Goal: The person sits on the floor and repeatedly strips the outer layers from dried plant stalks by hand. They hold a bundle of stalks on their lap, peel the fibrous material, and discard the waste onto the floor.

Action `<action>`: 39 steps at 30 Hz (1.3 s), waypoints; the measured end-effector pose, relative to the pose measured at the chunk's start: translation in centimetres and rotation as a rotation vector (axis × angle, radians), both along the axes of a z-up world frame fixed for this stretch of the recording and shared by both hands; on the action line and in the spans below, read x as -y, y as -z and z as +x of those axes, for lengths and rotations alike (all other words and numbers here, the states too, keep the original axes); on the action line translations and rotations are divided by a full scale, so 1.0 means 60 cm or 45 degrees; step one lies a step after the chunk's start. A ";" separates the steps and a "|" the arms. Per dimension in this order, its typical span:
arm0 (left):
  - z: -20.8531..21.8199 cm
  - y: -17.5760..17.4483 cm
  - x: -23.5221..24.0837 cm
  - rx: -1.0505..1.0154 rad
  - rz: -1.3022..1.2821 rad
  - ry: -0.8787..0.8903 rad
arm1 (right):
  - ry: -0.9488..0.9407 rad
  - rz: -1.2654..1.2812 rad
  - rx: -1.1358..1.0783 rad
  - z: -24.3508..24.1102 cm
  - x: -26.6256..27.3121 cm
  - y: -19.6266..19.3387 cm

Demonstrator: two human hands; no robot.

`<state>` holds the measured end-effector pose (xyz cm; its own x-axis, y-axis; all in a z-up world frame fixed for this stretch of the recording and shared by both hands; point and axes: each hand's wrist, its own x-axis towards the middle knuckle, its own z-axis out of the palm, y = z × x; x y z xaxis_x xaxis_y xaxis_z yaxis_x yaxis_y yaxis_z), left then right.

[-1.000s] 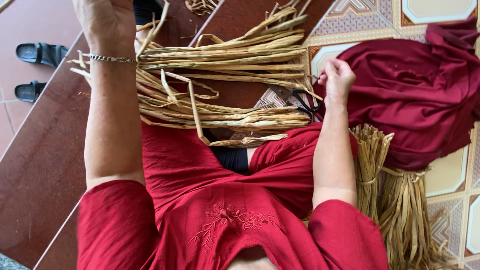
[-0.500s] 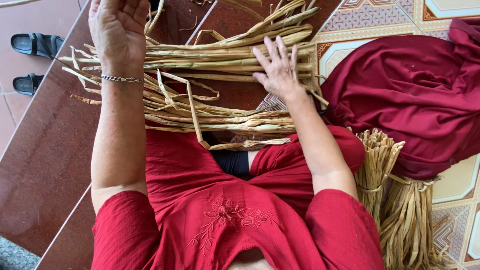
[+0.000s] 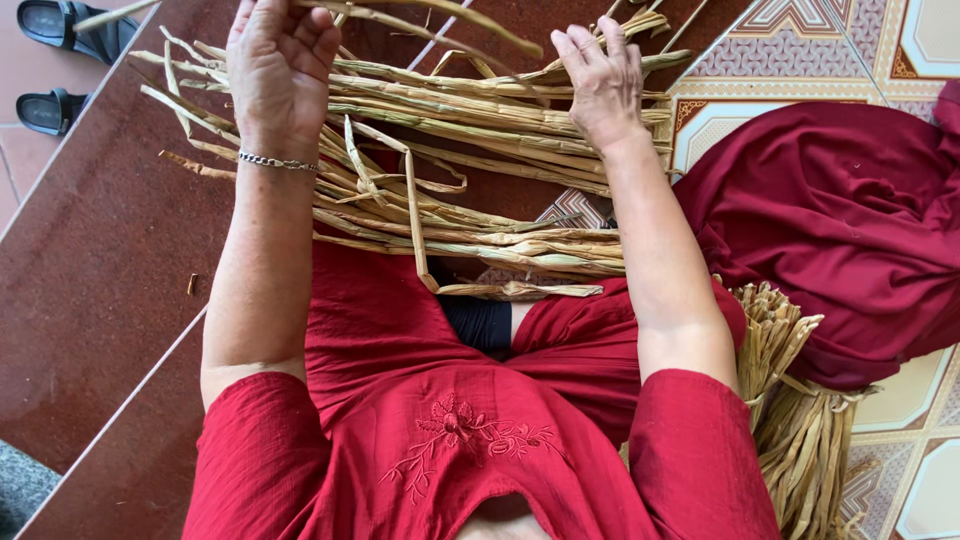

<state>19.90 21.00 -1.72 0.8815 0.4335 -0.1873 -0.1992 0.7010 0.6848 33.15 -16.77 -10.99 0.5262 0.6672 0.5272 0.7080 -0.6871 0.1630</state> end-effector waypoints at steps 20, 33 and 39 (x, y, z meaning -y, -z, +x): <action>-0.068 -0.050 0.258 -0.162 -0.094 0.752 | -0.258 1.416 -1.937 -0.093 0.124 -0.367; 0.010 -0.102 0.306 0.292 0.178 0.638 | -0.493 1.521 -2.445 -0.262 0.080 -0.369; 0.007 -0.153 0.274 0.316 0.654 0.515 | -0.392 1.173 -2.023 -0.293 0.068 -0.368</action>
<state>20.33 4.57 7.44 0.9826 0.0420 0.1810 -0.1841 0.3530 0.9174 15.55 -20.83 11.07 0.7581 0.6483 -0.0702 -0.0946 0.0028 -0.9955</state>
